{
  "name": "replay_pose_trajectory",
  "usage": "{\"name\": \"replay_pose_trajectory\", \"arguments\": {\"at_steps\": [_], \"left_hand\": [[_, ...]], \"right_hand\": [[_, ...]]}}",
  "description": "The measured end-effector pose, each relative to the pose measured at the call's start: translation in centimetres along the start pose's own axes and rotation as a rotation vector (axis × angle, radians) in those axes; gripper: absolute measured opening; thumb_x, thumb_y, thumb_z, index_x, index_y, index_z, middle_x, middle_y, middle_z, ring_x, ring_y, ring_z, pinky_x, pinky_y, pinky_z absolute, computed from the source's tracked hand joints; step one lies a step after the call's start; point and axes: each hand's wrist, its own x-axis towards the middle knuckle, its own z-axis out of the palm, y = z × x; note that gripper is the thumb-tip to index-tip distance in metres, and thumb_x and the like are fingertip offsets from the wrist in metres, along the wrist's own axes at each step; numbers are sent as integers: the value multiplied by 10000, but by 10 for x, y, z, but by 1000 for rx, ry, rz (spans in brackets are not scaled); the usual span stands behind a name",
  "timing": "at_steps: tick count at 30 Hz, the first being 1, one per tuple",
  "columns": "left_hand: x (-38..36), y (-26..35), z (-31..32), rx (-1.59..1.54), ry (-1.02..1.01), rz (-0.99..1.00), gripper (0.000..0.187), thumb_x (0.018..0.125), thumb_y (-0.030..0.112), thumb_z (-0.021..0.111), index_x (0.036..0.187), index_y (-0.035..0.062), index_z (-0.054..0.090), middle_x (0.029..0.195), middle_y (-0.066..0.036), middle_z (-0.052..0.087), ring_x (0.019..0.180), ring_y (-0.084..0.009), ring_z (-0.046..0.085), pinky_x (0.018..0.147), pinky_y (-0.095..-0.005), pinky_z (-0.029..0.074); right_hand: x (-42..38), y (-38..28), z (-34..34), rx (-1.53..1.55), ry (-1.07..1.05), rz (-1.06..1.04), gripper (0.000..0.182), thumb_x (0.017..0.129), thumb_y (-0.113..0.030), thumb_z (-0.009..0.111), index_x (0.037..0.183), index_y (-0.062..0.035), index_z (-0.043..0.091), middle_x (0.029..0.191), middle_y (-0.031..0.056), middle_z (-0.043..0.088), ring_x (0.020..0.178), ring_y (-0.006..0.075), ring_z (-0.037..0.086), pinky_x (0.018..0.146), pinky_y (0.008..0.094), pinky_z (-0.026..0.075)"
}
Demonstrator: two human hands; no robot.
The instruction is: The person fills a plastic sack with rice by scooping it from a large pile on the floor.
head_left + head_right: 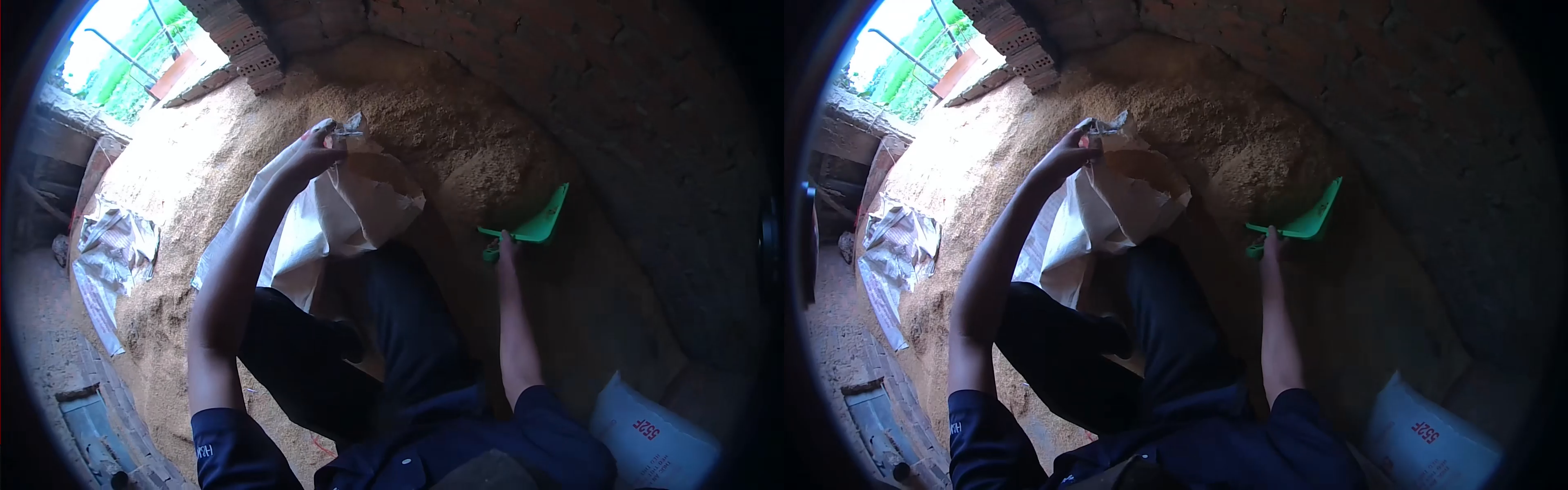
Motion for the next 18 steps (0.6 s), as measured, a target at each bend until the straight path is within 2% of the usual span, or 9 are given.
{"name": "replay_pose_trajectory", "arguments": {"at_steps": [2,3,5,6,9,12,14,16,18], "left_hand": [[-4,1,9,22,31,0,707,670,144,669,1297,-24,388,1223,-170,453,1132,-248,457,957,-307,369],[1,-6,11,77,24,11,720,715,97,659,1347,0,330,1174,-124,501,1038,-170,496,890,-268,394],[0,-9,18,131,54,44,732,710,100,662,1352,2,324,1193,-130,488,1064,-183,484,899,-272,391],[-1,-8,20,191,76,83,744,706,103,665,1357,4,319,1212,-136,475,1090,-195,472,909,-276,388],[-3,-4,20,104,11,24,775,695,115,670,1371,13,305,1277,-148,425,1174,-234,421,959,-301,362],[-8,-2,24,68,29,3,778,694,121,667,1374,19,303,1281,-150,427,1182,-242,419,969,-311,356],[-10,0,25,80,63,4,776,693,123,665,1373,20,305,1277,-152,432,1172,-241,429,969,-314,356],[-9,-1,23,116,152,43,727,676,151,677,1324,20,374,1312,-191,374,1207,-275,394,967,-324,364],[-10,4,22,116,151,21,753,687,141,664,1352,18,333,1288,-176,412,1186,-257,418,966,-319,361]], "right_hand": [[-2,-1,35,17,-207,132,230,822,-171,608,972,-70,466,638,69,506,457,171,510,403,301,453],[5,5,40,10,-214,135,230,822,-171,608,972,-70,466,638,69,506,457,171,510,403,301,453],[24,21,45,168,-346,355,177,824,-197,610,884,-93,479,623,59,500,464,164,509,417,285,444],[21,19,45,160,-356,358,177,824,-197,610,884,-93,479,623,59,500,464,164,509,417,285,444],[9,9,40,147,-426,393,185,832,-216,606,873,-97,470,617,55,505,461,159,504,419,284,441],[1,-1,35,96,-485,332,184,837,-216,601,878,-95,469,618,54,508,450,153,498,409,278,435],[-23,-18,38,-38,-462,197,183,838,-204,602,879,-91,463,627,54,513,442,146,492,395,277,430],[-45,-30,42,-55,-458,145,191,839,-202,605,878,-82,462,632,51,516,443,142,493,390,278,429],[-68,-44,47,-73,-452,90,198,839,-200,607,877,-72,461,638,47,518,444,137,493,385,280,429]]}}
